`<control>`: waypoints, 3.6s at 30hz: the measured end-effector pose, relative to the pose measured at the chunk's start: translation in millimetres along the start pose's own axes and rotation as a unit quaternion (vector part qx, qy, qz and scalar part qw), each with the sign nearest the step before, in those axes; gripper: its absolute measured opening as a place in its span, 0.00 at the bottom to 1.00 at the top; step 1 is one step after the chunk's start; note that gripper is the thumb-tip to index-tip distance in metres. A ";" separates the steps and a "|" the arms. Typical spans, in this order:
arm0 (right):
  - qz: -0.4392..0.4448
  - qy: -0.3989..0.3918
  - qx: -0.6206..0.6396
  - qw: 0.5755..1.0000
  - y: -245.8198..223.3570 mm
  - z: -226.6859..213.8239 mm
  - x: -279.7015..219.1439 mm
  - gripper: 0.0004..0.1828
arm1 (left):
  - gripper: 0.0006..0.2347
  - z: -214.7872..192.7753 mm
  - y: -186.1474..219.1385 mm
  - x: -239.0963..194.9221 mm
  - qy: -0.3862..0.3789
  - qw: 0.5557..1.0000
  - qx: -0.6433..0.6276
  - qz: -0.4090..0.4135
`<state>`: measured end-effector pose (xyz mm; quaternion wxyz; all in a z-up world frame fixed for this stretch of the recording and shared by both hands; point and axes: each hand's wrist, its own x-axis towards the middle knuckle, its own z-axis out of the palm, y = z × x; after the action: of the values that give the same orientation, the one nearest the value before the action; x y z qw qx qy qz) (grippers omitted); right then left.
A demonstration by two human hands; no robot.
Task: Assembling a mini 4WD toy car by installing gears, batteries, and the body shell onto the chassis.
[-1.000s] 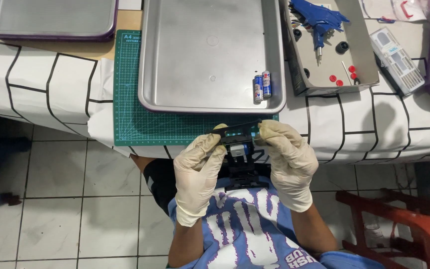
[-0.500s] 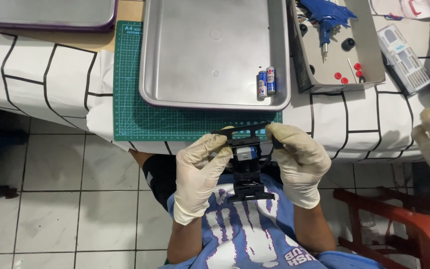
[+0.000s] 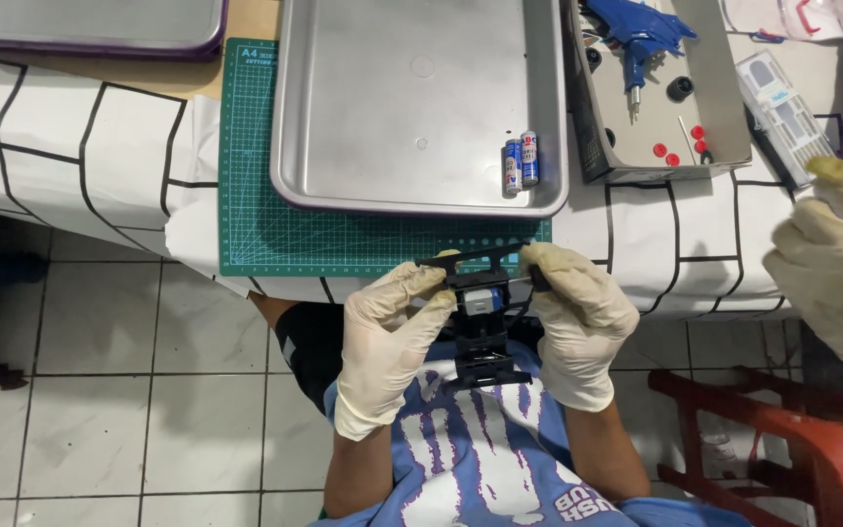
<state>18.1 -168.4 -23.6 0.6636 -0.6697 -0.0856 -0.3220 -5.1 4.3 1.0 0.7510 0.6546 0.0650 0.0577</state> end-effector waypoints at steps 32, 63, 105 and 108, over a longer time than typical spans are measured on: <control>0.075 -0.053 -0.012 0.996 -12.7 -10.3 12.2 0.17 | 0.12 -2.9 -15.2 6.9 -0.032 0.998 -0.013 -0.057; -0.189 -0.183 -0.313 0.913 -6.8 69.3 65.2 0.26 | 0.10 -75.2 -5.8 -14.6 0.154 0.973 -0.162 -0.049; 0.419 0.077 -0.015 0.905 -2.5 -79.5 176.0 0.06 | 0.09 -61.3 -7.9 -19.8 0.176 0.978 -0.049 -0.102; 0.142 -0.126 -0.124 0.974 -45.9 -98.8 192.3 0.13 | 0.09 -57.3 -7.8 -18.1 0.163 0.977 -0.105 -0.084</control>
<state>111.4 -317.0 110.8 0.5986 -0.7871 -0.0322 -0.1455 -32.9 56.0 -14.1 0.7973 0.5457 0.2349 0.1063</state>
